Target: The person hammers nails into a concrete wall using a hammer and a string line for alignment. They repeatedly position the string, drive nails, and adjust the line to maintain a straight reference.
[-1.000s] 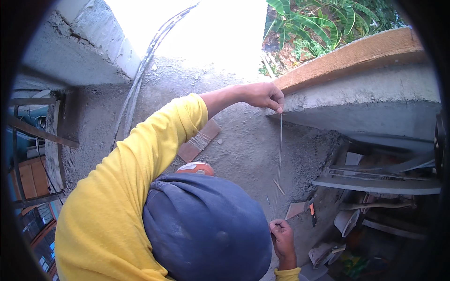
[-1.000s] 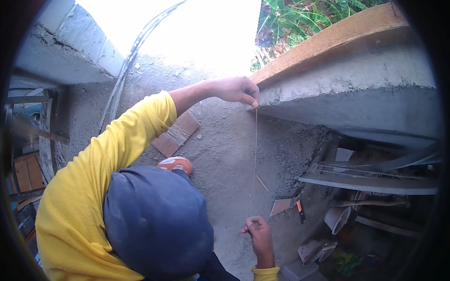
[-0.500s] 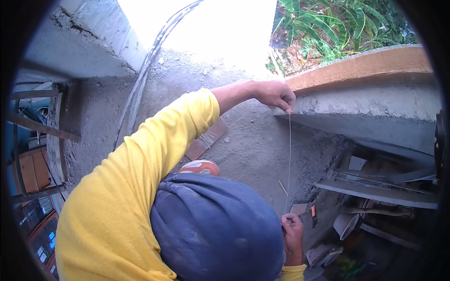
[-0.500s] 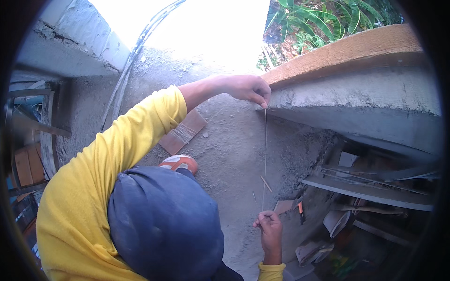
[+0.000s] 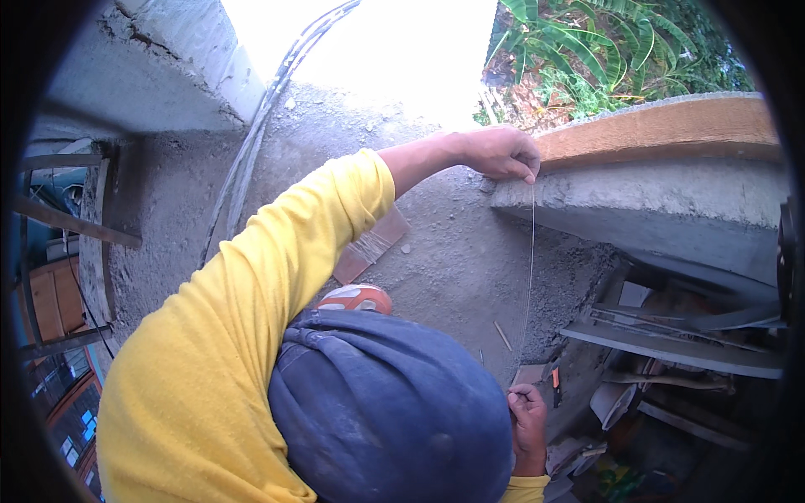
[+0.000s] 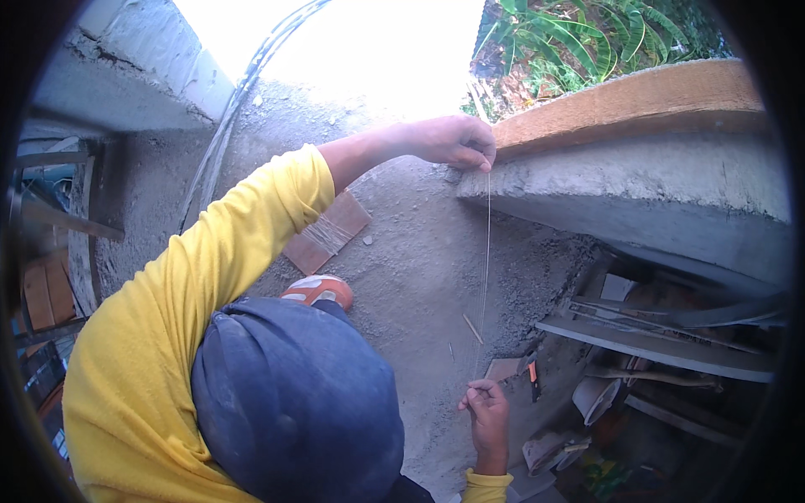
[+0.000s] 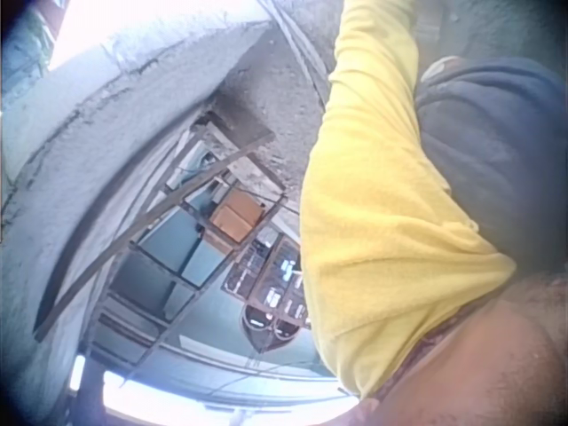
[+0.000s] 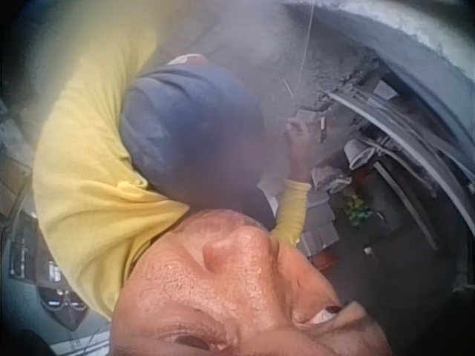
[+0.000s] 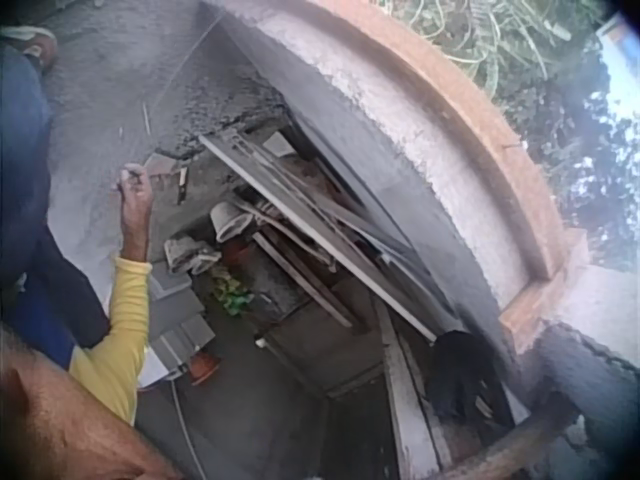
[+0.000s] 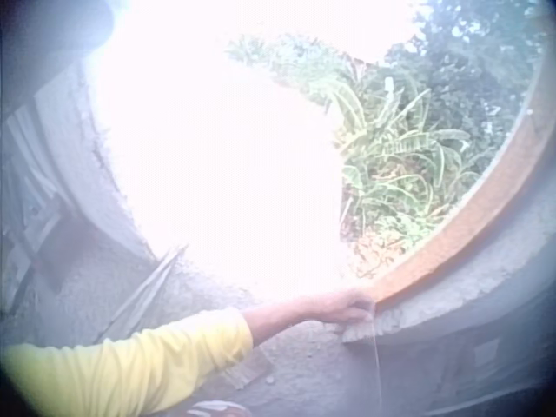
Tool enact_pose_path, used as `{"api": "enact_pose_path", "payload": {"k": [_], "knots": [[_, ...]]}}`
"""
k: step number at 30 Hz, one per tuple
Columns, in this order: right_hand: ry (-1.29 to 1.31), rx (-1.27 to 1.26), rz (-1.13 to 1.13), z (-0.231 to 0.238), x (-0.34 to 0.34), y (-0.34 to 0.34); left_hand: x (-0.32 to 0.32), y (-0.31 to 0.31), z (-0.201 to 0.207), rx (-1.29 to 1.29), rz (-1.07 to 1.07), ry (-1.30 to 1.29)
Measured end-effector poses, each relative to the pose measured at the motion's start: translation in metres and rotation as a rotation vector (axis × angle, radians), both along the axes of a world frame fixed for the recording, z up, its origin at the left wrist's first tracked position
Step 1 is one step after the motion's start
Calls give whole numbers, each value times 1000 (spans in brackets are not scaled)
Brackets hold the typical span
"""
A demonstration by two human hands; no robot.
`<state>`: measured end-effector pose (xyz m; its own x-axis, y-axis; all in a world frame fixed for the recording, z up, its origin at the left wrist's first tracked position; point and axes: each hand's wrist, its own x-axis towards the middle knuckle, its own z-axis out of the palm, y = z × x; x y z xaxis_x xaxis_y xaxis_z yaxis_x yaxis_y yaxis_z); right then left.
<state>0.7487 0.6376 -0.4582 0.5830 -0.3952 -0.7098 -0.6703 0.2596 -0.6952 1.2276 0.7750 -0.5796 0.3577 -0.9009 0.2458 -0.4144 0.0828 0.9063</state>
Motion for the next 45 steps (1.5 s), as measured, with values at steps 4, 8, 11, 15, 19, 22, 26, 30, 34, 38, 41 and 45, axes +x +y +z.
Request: {"api": "enact_pose_path", "payload": {"k": [4,8,11,15,19,22,26,30,34,38,41,45], "knots": [[5,-22,16,0,5,7,-16,-8,-12,-176,193,-131],[-10,-20,12,-2,2,9,-44,-20,-14,-213,451,-103],[1,-27,24,1,4,8,-67,-33,-10,-174,625,76],[11,-83,119,12,10,6,-73,-45,-13,-188,675,335],[55,-100,141,25,1,2,-85,-53,-4,-169,696,537],[71,-118,144,36,-11,-2,-89,-58,-7,-184,688,712],[93,-132,106,49,-35,-7,-92,-67,-17,-209,671,842],[193,-177,174,59,-55,1,-106,-72,-7,-203,745,856],[202,-97,164,50,-78,9,-103,-78,-14,-319,825,850],[163,-83,134,43,-89,15,-97,-83,-14,-372,881,816],[151,-114,180,44,-101,16,-95,-96,-16,-385,892,810],[175,-174,196,30,-158,28,-152,-128,-6,-403,734,854]]}}
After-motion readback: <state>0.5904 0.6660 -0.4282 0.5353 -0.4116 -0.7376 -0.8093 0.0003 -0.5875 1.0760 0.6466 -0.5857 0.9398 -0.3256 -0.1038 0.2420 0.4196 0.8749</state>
